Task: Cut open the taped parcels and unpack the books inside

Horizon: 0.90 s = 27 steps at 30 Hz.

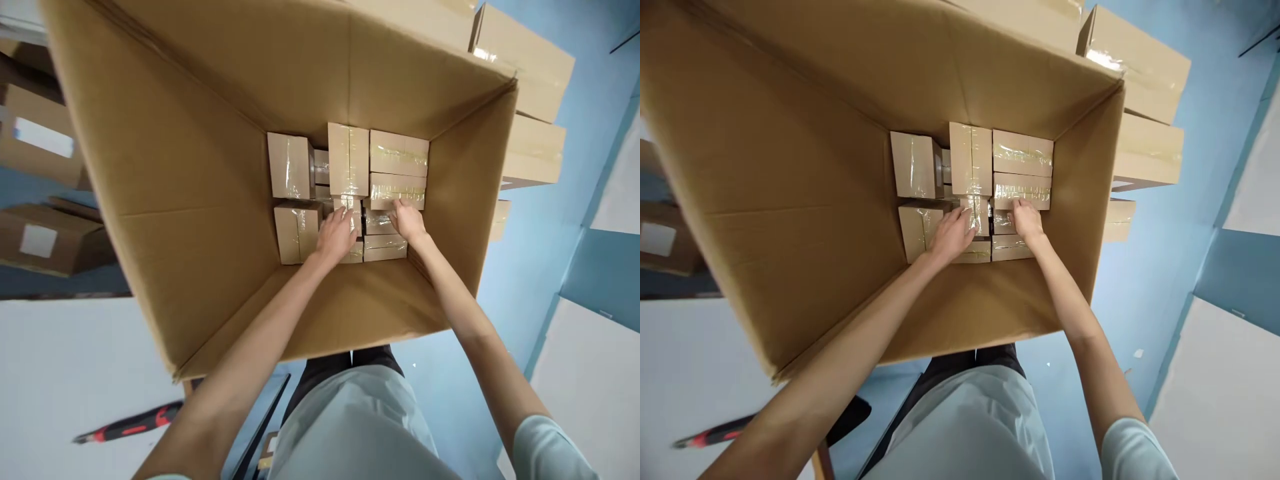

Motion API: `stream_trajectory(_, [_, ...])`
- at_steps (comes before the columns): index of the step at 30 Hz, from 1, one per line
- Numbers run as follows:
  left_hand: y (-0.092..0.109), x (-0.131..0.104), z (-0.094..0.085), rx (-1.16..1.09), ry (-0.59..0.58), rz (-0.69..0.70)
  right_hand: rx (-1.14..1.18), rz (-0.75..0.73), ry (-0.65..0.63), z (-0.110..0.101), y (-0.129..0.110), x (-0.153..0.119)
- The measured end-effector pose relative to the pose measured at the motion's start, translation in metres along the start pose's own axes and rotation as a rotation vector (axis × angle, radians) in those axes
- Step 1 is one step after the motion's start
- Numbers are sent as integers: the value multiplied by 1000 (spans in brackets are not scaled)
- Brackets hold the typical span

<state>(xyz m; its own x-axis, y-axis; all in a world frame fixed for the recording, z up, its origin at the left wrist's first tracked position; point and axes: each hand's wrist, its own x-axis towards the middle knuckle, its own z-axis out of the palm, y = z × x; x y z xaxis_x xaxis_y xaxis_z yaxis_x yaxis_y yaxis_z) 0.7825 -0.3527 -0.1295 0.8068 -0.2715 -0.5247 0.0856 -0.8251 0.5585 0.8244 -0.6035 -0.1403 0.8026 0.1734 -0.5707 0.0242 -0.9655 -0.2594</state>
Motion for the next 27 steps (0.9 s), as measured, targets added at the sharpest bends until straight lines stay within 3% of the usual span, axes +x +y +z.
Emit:
stream_trajectory(5, [-19, 101, 20, 26, 72, -31, -33, -6, 40, 17, 24, 80])
stream_trajectory(10, [-28, 160, 36, -50, 189, -157, -76, 11, -29, 27, 50, 119])
stream_trajectory(13, [-26, 172, 46, -28, 198, -265, -59, 67, -52, 32, 59, 123])
stream_trajectory(17, [-26, 180, 53, -88, 181, -443, -68, 9, -6, 38, 62, 122])
stream_trajectory(27, [-29, 196, 54, -127, 158, -613, -205, -197, -33, 62, 67, 102])
